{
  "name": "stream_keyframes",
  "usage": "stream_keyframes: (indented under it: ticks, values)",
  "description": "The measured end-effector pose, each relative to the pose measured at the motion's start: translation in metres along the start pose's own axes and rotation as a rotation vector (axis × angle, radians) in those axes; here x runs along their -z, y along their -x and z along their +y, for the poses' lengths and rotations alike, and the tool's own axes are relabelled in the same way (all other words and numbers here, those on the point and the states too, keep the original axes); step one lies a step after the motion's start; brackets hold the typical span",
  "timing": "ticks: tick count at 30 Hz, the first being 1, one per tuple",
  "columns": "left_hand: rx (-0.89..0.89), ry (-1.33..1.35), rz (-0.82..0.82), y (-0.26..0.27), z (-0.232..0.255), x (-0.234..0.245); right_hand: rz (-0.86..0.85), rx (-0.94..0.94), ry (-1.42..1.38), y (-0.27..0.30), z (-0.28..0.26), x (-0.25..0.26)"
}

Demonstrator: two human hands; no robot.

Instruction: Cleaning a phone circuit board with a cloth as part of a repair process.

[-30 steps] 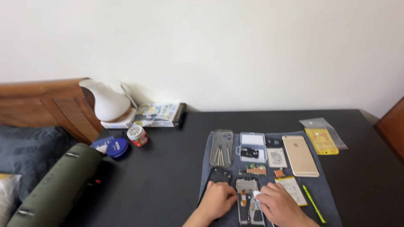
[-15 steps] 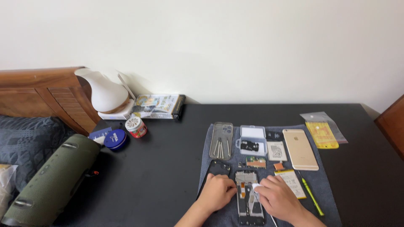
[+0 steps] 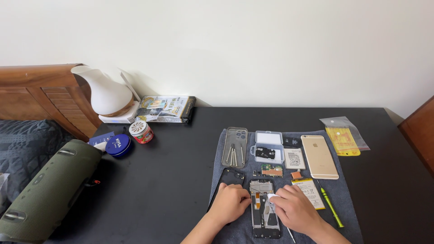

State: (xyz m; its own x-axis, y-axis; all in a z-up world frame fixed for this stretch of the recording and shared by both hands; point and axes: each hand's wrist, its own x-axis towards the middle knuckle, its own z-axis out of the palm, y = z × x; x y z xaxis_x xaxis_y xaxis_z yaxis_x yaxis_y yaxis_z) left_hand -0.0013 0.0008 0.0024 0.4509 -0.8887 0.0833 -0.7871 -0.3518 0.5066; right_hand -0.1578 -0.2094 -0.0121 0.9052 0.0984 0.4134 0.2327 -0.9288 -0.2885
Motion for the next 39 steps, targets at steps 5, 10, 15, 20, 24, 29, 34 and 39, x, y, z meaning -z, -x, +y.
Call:
stream_keyframes:
  ticks: [5,10,15,20,24,29,34,39]
  values:
    - [0.004,-0.016,-0.017,0.000,0.006,0.008,-0.013,0.009,-0.001,-0.001,-0.002,0.001]
    - [0.022,0.002,-0.015,-0.001,0.002,0.003,0.026,0.040,0.024,-0.002,-0.003,0.005]
    - [0.029,0.007,-0.017,-0.001,0.002,0.002,0.052,0.012,0.019,-0.003,-0.004,0.004]
    - [0.019,0.001,-0.008,0.000,0.002,0.002,0.029,-0.011,0.008,-0.004,-0.005,0.005]
    - [-0.007,-0.029,0.009,-0.001,0.001,0.001,0.089,-0.002,-0.045,-0.007,-0.008,0.008]
    - [-0.009,-0.031,0.010,-0.001,0.000,-0.001,0.046,-0.037,-0.052,-0.003,-0.002,0.001]
    - [-0.008,-0.081,-0.032,0.000,0.008,0.007,-0.039,-0.084,-0.074,0.006,0.006,-0.014]
    - [0.014,0.042,-0.020,0.002,0.013,0.018,0.073,-0.058,-0.033,0.004,0.006,-0.014]
